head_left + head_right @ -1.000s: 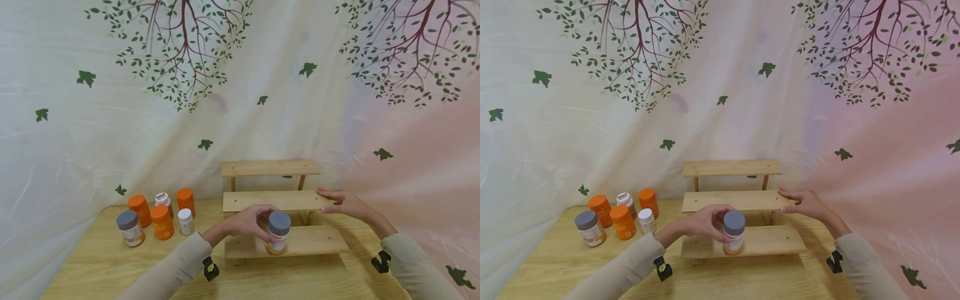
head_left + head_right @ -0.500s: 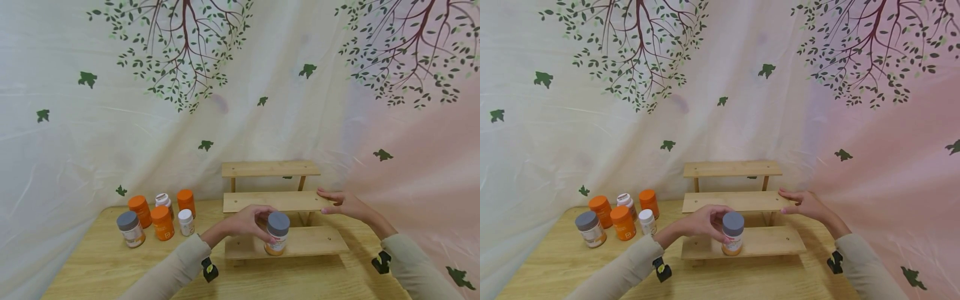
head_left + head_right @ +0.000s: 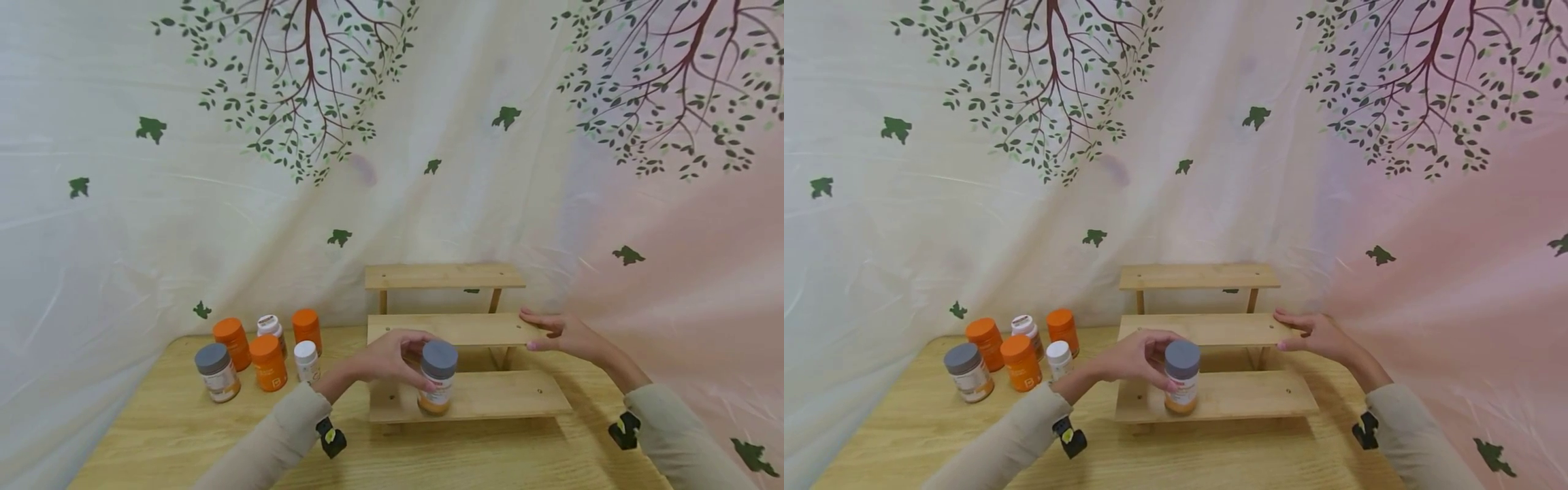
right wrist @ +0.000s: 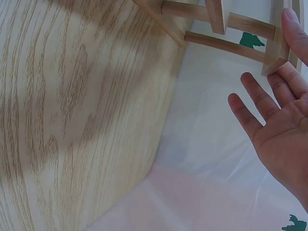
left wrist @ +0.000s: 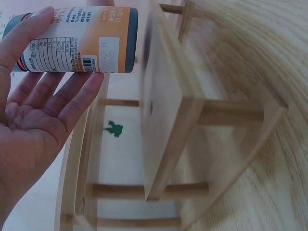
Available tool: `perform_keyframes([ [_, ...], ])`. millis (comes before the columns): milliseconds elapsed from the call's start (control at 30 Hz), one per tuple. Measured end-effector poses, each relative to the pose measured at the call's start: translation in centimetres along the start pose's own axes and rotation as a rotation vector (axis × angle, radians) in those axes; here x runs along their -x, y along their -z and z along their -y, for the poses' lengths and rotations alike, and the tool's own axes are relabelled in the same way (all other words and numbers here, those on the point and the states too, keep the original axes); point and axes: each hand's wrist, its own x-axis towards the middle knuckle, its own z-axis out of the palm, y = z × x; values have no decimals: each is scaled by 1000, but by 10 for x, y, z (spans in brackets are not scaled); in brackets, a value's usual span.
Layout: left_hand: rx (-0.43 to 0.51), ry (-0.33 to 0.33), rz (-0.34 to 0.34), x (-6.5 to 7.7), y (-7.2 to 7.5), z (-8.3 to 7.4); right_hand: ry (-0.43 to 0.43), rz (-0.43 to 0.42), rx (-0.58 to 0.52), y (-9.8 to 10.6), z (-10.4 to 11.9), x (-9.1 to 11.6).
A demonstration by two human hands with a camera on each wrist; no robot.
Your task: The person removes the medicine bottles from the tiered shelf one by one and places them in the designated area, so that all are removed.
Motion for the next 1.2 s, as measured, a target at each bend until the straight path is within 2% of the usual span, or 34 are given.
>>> perform_keyframes([
  [300,29,-18,-45,27,23,3,22,-1,0,-1,-2,2],
  [500,43,-18,-111,50,40,2,17,-2,8,0,-1,2],
  [767,-18,25,-189,81,61,1,10,-1,13,0,-2,1],
  [1200,-118,99,-285,132,85,8,10,-2,7,-1,0,0],
])
